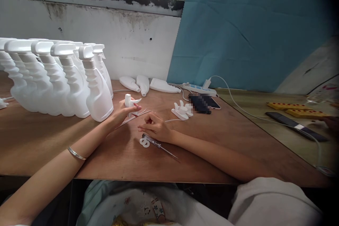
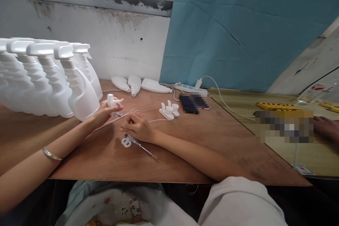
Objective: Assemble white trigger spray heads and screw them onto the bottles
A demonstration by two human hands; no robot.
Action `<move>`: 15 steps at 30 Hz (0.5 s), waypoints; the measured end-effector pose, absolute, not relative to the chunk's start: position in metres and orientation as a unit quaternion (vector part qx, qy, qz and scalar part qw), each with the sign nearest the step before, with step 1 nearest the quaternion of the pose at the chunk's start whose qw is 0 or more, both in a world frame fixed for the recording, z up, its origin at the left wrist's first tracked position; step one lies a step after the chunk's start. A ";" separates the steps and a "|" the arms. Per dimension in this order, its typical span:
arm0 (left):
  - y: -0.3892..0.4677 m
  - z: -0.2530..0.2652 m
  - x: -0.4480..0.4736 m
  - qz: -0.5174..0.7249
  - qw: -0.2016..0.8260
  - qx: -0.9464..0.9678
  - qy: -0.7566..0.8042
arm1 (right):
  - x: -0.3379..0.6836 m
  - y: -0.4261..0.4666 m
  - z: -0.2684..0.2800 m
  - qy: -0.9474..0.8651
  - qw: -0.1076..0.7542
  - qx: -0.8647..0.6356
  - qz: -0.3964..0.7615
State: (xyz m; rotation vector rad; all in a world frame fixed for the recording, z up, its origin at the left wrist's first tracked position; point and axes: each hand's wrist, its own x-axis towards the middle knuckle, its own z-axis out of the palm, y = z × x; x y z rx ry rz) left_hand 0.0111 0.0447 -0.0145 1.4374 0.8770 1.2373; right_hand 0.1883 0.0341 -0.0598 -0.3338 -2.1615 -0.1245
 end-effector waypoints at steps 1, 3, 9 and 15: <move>0.045 -0.015 0.012 0.525 0.515 0.578 0.354 | 0.189 0.034 -0.059 -0.873 0.460 -0.140 -0.081; 0.046 -0.016 0.013 0.543 0.535 0.549 0.343 | 0.190 0.033 -0.058 -0.872 0.456 -0.129 -0.125; 0.046 -0.018 0.015 0.551 0.569 0.505 0.342 | 0.193 0.032 -0.060 -0.878 0.428 -0.102 -0.186; 0.045 -0.015 0.015 0.550 0.605 0.467 0.335 | 0.196 0.029 -0.062 -0.885 0.409 -0.052 -0.216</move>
